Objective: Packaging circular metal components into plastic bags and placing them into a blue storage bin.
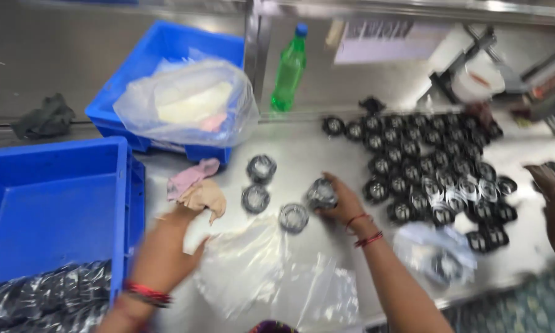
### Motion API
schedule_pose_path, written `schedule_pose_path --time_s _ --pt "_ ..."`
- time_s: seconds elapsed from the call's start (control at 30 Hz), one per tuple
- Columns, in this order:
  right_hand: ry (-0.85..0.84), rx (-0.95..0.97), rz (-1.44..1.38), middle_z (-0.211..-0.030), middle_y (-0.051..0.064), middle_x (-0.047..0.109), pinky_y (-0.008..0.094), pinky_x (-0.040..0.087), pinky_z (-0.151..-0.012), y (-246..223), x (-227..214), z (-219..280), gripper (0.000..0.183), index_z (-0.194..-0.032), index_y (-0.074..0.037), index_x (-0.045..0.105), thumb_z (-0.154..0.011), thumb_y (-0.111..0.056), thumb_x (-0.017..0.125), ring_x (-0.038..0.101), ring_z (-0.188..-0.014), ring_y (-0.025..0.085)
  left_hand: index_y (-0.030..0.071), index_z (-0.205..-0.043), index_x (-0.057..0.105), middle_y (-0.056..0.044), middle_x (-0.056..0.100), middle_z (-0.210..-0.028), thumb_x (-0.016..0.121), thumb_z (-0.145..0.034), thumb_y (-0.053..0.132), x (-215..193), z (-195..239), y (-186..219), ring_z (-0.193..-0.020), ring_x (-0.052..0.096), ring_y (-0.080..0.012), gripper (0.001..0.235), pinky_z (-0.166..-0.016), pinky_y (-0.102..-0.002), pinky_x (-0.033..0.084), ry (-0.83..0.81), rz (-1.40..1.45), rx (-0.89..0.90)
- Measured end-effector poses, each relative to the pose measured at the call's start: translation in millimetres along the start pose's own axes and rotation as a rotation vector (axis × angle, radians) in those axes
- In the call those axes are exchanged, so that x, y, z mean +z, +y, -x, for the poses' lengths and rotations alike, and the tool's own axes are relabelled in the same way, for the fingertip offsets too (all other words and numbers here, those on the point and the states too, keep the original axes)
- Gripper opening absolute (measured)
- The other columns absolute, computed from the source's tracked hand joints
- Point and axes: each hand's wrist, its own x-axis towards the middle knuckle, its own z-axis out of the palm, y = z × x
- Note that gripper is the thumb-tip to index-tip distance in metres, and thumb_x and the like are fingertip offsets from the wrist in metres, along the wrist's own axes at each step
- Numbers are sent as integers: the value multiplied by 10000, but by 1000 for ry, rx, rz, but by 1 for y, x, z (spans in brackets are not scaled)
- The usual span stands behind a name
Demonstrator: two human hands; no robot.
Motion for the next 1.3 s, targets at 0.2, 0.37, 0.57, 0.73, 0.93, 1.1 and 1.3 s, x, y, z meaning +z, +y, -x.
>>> schedule_pose_path --time_s 0.2,0.37,0.57,0.73,0.93,1.1,1.3 --pt "-169 -156 -160 -1388 132 612 365 469 -1109 -2 24 -65 1114 -1500 -150 425 -532 -199 974 595 -1292 304 42 -1210 641 -143 613 -1153 774 -757 189 121 1 78 -1015 609 -345 494 -845 -466 506 -285 -70 -33" --pt "-172 -340 -123 -1363 167 597 401 458 -1096 -22 52 -99 1077 -1480 -135 423 -560 -206 979 572 -1272 357 16 -1175 639 -146 601 -1119 763 -746 158 160 13 115 -1020 599 -348 468 -838 -470 498 -300 -52 -89" --pt "-125 -219 -92 -1300 210 593 428 476 -1049 -39 85 -110 1098 -1528 -130 362 -602 -191 948 577 -1210 408 7 -1147 657 -160 608 -1112 752 -727 126 193 32 125 -1015 604 -354 446 -829 -469 501 -227 -69 -128" --pt "-177 -116 -335 -1369 199 477 420 516 -976 -4 80 -98 1181 -1552 -88 225 -594 -184 909 608 -1132 398 -11 -1140 657 -170 611 -1111 741 -719 104 185 36 121 -1009 613 -358 445 -856 -468 505 -149 -68 -168" --pt "-545 -127 -478 -1345 159 534 378 528 -1010 -21 34 -17 890 -1458 -49 447 -707 -277 866 595 -1228 316 16 -1154 665 -154 611 -1114 733 -754 113 158 35 81 -1010 618 -361 417 -876 -466 507 -39 -90 -294" --pt "-349 -318 66 -1237 149 610 434 484 -993 -59 30 -5 767 -1285 -95 648 -586 -278 905 576 -1092 376 43 -1162 669 -147 606 -1120 731 -769 118 140 26 57 -1013 624 -356 406 -888 -459 508 17 -84 -338" --pt "-268 -40 -343 -1198 128 632 403 518 -1015 -91 38 -29 685 -1227 -84 656 -614 -307 866 637 -1139 306 44 -1183 659 -148 604 -1129 740 -769 113 130 30 26 -1017 623 -368 427 -904 -461 505 38 -39 -316"
